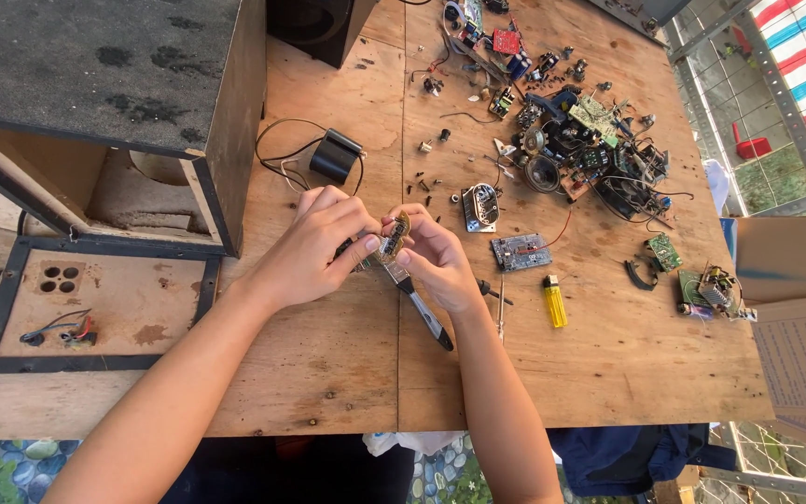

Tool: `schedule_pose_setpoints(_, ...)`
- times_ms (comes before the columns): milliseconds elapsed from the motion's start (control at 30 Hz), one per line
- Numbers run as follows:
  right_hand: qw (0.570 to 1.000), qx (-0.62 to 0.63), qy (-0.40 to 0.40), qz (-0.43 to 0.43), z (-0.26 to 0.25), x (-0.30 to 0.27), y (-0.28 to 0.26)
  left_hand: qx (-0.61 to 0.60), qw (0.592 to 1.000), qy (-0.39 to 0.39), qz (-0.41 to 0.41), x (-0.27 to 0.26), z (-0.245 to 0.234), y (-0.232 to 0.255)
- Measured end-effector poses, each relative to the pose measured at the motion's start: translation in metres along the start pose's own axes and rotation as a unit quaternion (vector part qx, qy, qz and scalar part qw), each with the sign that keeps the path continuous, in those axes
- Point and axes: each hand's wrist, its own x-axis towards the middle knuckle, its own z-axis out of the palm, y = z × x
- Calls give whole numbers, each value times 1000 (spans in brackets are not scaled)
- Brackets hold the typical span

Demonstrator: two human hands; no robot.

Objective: The person works on a small electronic component, likely a circuit board, using a soldering iron to apply heat and solder. They manipulate the component with both hands, turning it over to access different sides, while various electronic parts and tools are scattered on the wooden workbench.

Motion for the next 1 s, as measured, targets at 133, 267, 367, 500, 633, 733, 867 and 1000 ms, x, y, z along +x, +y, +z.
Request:
schedule_pose_setpoints(133, 1000, 5, 10, -2, -4, 1, 3, 2, 1000, 5, -5, 1, 0, 3)
schedule_pose_setpoints(267, 1000, -2, 23, 11, 0, 1, -1, 14, 1000, 16, 0, 2, -1, 4)
schedule_pose_setpoints(367, 999, -4, 28, 34, -5, -2, 4, 36, 999, 22, 11, 2, 0, 3)
schedule_pose_setpoints(500, 998, -15, 37, 45, -1, -3, 0, 67, 997, 40, 28, 1, 3, 0)
schedule_pose_setpoints(633, 997, -44, 56, 29, 0, -3, 7, 118, 990, 70, 41, 0, 9, -3)
schedule_pose_setpoints(733, 992, -104, 71, 11, 0, -4, 6, 150, 984, 90, 36, 0, 16, -5)
schedule_pose_setpoints(867, 990, -109, 86, -5, 1, -3, 8, 144, 984, 99, 35, 1, 16, -3)
schedule_pose_setpoints(1000, 988, -123, 92, -15, 8, -1, 5, 151, 984, 95, 30, 0, 14, -2)
